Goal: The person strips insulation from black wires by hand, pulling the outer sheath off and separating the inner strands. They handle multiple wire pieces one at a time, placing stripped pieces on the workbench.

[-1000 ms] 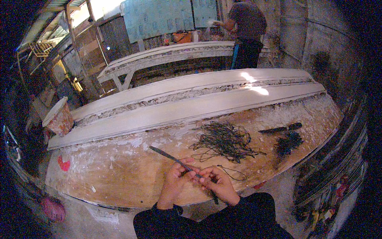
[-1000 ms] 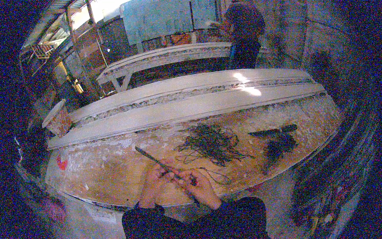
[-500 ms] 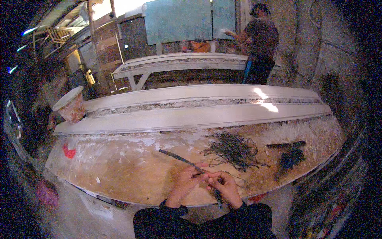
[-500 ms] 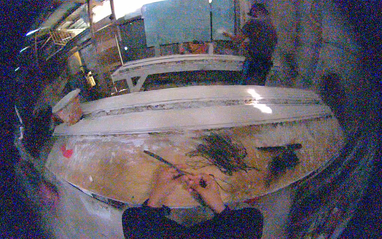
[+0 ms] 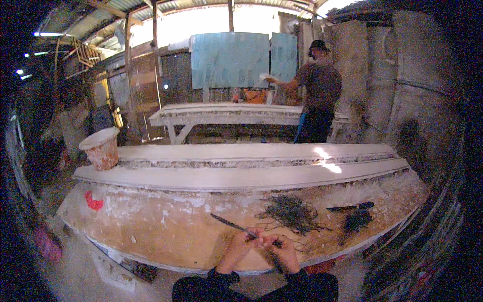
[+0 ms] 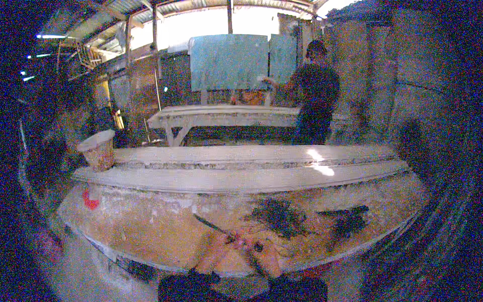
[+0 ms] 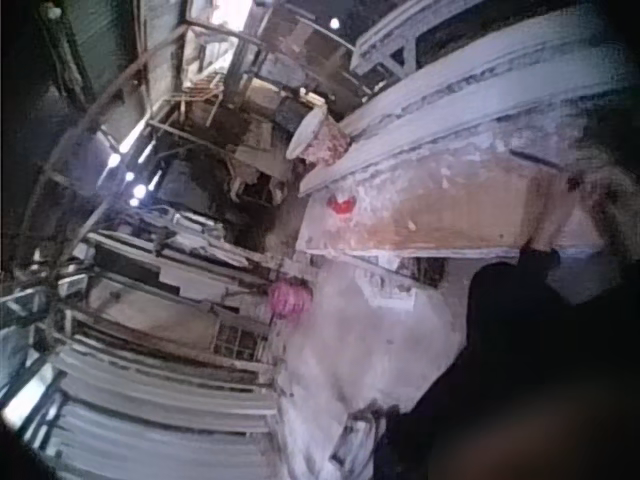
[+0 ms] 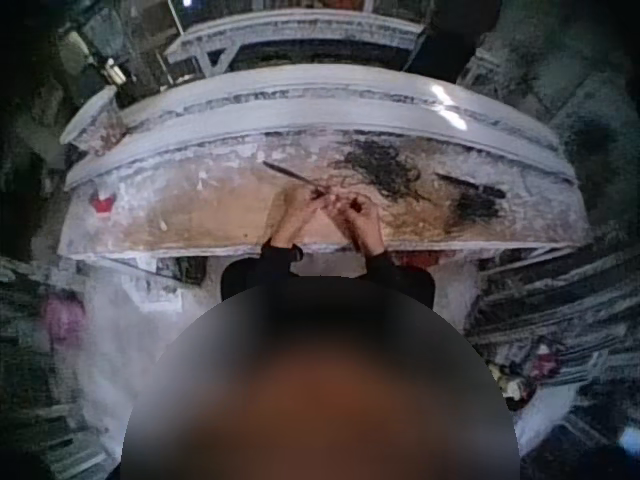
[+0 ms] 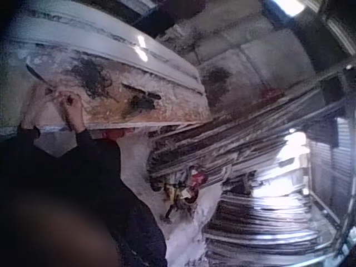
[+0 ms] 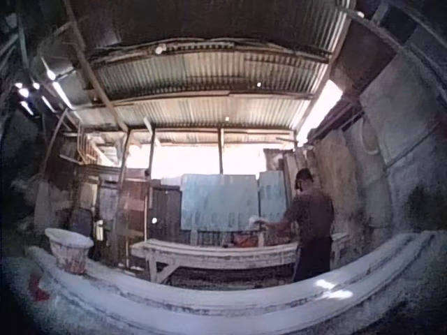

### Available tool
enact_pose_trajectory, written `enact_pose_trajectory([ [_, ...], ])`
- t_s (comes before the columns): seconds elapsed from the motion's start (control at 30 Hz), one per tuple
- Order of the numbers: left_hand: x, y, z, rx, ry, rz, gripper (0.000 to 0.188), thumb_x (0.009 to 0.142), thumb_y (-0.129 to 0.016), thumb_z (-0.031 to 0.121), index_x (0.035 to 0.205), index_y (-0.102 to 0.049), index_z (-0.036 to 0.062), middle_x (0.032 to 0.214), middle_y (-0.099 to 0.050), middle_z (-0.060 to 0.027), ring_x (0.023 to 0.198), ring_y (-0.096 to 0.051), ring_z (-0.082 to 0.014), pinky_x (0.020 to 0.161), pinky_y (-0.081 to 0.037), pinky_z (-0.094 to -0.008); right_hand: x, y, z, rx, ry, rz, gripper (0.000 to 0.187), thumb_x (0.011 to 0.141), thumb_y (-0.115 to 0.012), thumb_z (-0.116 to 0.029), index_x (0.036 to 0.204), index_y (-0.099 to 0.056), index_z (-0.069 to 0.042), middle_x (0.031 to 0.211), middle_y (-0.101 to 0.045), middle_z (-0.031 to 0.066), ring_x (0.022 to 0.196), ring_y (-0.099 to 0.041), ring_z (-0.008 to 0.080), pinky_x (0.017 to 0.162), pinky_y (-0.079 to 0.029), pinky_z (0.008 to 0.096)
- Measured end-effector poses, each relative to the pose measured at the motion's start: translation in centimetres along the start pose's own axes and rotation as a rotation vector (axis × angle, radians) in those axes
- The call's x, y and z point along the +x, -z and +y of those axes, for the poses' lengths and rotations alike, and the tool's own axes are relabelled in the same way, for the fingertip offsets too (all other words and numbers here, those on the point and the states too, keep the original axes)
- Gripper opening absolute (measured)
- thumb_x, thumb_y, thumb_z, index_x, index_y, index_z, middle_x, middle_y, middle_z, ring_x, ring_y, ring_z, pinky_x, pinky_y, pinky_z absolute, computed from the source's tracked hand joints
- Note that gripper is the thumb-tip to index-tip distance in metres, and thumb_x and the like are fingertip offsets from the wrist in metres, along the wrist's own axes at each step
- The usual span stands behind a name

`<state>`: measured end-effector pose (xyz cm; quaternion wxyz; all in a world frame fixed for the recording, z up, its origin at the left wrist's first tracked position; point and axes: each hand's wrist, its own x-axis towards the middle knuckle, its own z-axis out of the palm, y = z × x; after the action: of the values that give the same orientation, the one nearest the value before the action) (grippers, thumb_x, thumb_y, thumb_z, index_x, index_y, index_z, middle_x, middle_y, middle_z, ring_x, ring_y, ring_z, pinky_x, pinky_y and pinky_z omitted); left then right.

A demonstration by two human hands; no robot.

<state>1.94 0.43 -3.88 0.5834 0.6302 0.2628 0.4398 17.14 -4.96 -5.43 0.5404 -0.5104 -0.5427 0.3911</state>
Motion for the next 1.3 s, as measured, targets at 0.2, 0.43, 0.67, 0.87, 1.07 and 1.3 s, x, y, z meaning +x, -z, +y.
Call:
enact_pose_trajectory([
  [0.2, -1.7, 0.2, 1.9, 0.230, 0.076, -0.026, 0.029, 0.077, -0.060, 0.015, 0.101, -0.054, -0.0002, 0.085, -0.058, -0.0037, 0.076, -0.053, -0.0116, 0.067, -0.045, -0.0249, -0.4, 0.9, -0.7, -0.003, 0.124, -0.203, 0.010, 0.071, -0.063, -0.007, 0.077, -0.058, -0.002, 0.078, -0.059, 0.0024, 0.074, -0.054, 0.0102, 0.070, -0.042, 0.0230],
  [0.43, -2.4, -0.8, 1.9, 0.214, 0.124, -0.117, 0.027, 0.078, -0.058, 0.016, 0.100, -0.055, -0.0001, 0.086, -0.059, -0.0041, 0.076, -0.054, -0.0117, 0.069, -0.044, -0.0248, -0.8, 1.1, -0.2, 0.043, 0.016, -0.277, 0.010, 0.073, -0.064, -0.009, 0.078, -0.057, -0.003, 0.082, -0.059, 0.0037, 0.080, -0.054, 0.0106, 0.076, -0.041, 0.0247],
  [0.67, -2.4, -1.9, 1.0, 0.131, 0.213, 0.059, 0.023, 0.078, -0.057, 0.012, 0.097, -0.055, -0.0008, 0.081, -0.060, -0.0038, 0.075, -0.054, -0.0111, 0.068, -0.043, -0.0231, -1.3, 1.4, -1.3, 0.198, -0.012, -0.211, 0.009, 0.075, -0.062, -0.010, 0.077, -0.057, -0.003, 0.082, -0.057, 0.0035, 0.080, -0.053, 0.0112, 0.075, -0.041, 0.0251],
  [0.87, -1.5, -1.8, 2.5, 0.426, 0.239, 0.051, 0.016, 0.079, -0.054, 0.010, 0.089, -0.056, -0.0028, 0.077, -0.060, -0.0065, 0.070, -0.057, -0.0135, 0.065, -0.045, -0.0253, -0.5, 1.8, -1.7, 0.149, -0.012, -0.186, 0.010, 0.075, -0.062, -0.012, 0.079, -0.058, -0.004, 0.082, -0.057, 0.0026, 0.078, -0.053, 0.0114, 0.075, -0.040, 0.0245],
  [1.07, -1.2, -1.9, 3.1, 0.453, 0.190, 0.112, 0.014, 0.081, -0.052, 0.008, 0.089, -0.057, -0.0028, 0.076, -0.060, -0.0062, 0.069, -0.056, -0.0128, 0.066, -0.046, -0.0253, 0.2, 1.4, -1.5, 0.172, 0.019, -0.168, 0.009, 0.076, -0.061, -0.010, 0.081, -0.058, -0.003, 0.081, -0.058, 0.0024, 0.076, -0.053, 0.0104, 0.072, -0.041, 0.0240],
  [1.3, -1.3, -1.8, 1.9, 0.327, 0.112, 0.185, 0.017, 0.081, -0.055, 0.011, 0.091, -0.057, -0.0014, 0.078, -0.060, -0.0048, 0.068, -0.055, -0.0107, 0.065, -0.046, -0.0232, -0.4, 0.7, -1.8, 0.225, -0.078, -0.135, 0.016, 0.071, -0.064, -0.005, 0.083, -0.055, -0.002, 0.082, -0.057, 0.0027, 0.077, -0.053, 0.0092, 0.070, -0.042, 0.0225],
])
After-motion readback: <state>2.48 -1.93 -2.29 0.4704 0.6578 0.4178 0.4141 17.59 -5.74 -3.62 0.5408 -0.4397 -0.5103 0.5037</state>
